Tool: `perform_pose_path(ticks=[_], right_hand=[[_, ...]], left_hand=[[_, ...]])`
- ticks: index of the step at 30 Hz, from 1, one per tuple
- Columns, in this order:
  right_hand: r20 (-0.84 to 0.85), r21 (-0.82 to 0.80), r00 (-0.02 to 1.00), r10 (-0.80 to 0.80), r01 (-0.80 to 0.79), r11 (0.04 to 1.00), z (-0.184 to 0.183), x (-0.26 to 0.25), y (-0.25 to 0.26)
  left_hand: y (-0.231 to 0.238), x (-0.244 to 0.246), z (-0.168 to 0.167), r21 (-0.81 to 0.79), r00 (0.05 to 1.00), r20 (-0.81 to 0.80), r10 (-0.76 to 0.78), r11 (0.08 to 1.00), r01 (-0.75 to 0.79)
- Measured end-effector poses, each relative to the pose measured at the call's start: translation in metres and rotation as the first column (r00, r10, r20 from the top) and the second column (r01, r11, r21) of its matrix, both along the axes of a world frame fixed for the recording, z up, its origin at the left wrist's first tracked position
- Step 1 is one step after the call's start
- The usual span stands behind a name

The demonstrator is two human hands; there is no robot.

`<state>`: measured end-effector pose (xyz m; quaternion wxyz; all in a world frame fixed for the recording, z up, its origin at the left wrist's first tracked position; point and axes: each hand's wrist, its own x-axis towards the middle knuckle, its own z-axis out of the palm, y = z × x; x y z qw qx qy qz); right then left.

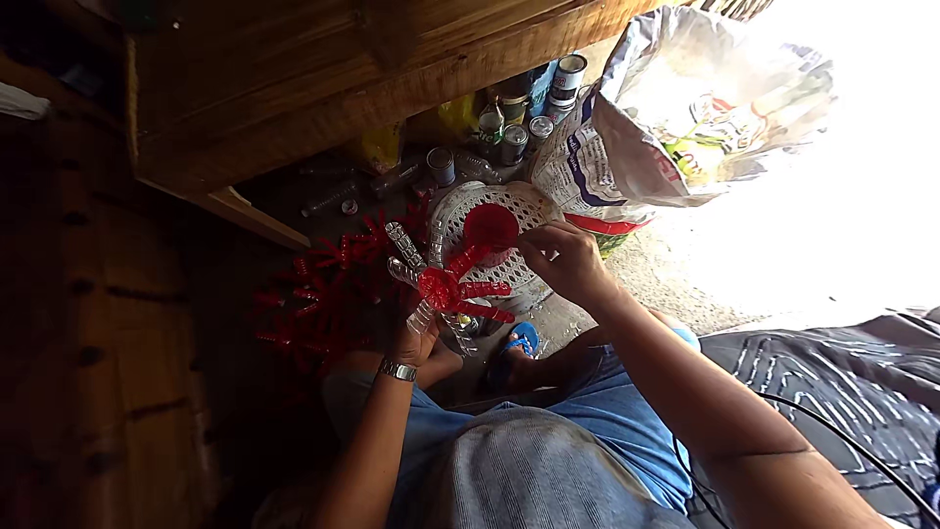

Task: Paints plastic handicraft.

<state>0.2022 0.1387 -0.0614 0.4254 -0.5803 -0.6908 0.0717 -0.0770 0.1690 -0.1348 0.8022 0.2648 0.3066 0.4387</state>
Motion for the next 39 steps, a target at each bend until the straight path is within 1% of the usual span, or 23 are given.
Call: perform_pose_path(ticks=[3,5,10,12,14,16,18,23,26,28,30,32,35,39], right_hand=[[0.004,0.002,1.0,0.013,-0.013,1.0,-0.001,0.001,-0.007],[-0.024,0.003,1.0,0.013,-0.013,1.0,0.003,0.003,-0.016],[-0.164,-0.005,0.985,-0.058,0.058,0.998,0.012,0.011,-0.036],[-0.24,0.006,0.969,-0.064,0.067,0.998,0.011,0.015,-0.042],[-0.327,0.022,0.943,-0.064,0.075,0.997,0.007,0.019,-0.046],[-0.383,0.04,0.922,-0.061,0.083,0.996,0.004,0.022,-0.051],[-0.402,0.048,0.913,-0.065,0.092,0.995,0.002,0.025,-0.055],[-0.435,0.068,0.898,-0.064,0.104,0.992,0.007,0.025,-0.061],[-0.439,0.117,0.898,-0.044,0.106,0.988,0.013,0.024,-0.061],[-0.446,0.144,0.895,-0.03,0.105,0.984,0.018,0.022,-0.06],[-0.449,0.152,0.894,-0.016,0.094,0.984,0.021,0.019,-0.058],[-0.442,0.125,0.897,-0.023,0.087,0.988,0.022,0.014,-0.056],[-0.381,0.036,0.924,-0.028,0.045,0.998,0.018,0.003,-0.052],[-0.231,-0.003,0.973,-0.001,0.0,1.0,0.007,-0.011,-0.045]], left_hand=[[0.0,-0.001,0.001,-0.003,1.0,-0.007,0.01,1.0,-0.01],[0.0,-0.001,-0.001,0.003,1.0,0.008,-0.002,1.0,0.002],[-0.002,-0.003,-0.008,0.073,0.997,0.078,-0.017,0.997,0.011],[-0.002,-0.002,-0.005,0.09,0.992,0.125,-0.021,0.996,0.01],[-0.002,0.001,-0.002,0.054,0.984,0.176,-0.007,0.999,-0.002],[-0.001,0.001,-0.006,0.016,0.986,0.167,-0.014,1.0,0.011],[-0.002,-0.001,-0.011,0.014,0.992,0.124,-0.018,1.0,0.016],[-0.007,-0.005,-0.014,-0.049,0.993,0.115,0.017,0.999,-0.012],[-0.006,-0.007,-0.015,-0.076,0.995,0.104,-0.006,0.997,0.014],[-0.003,-0.002,-0.001,-0.076,0.999,0.027,0.021,0.997,-0.019],[-0.001,0.004,0.014,-0.019,0.999,0.03,0.037,0.999,-0.036],[0.005,0.011,0.017,0.059,0.998,0.001,0.056,0.997,-0.056],[0.014,0.019,0.015,0.092,1.0,0.001,0.028,0.995,-0.028],[0.016,0.027,0.015,0.039,1.0,-0.015,0.016,0.999,-0.016]])
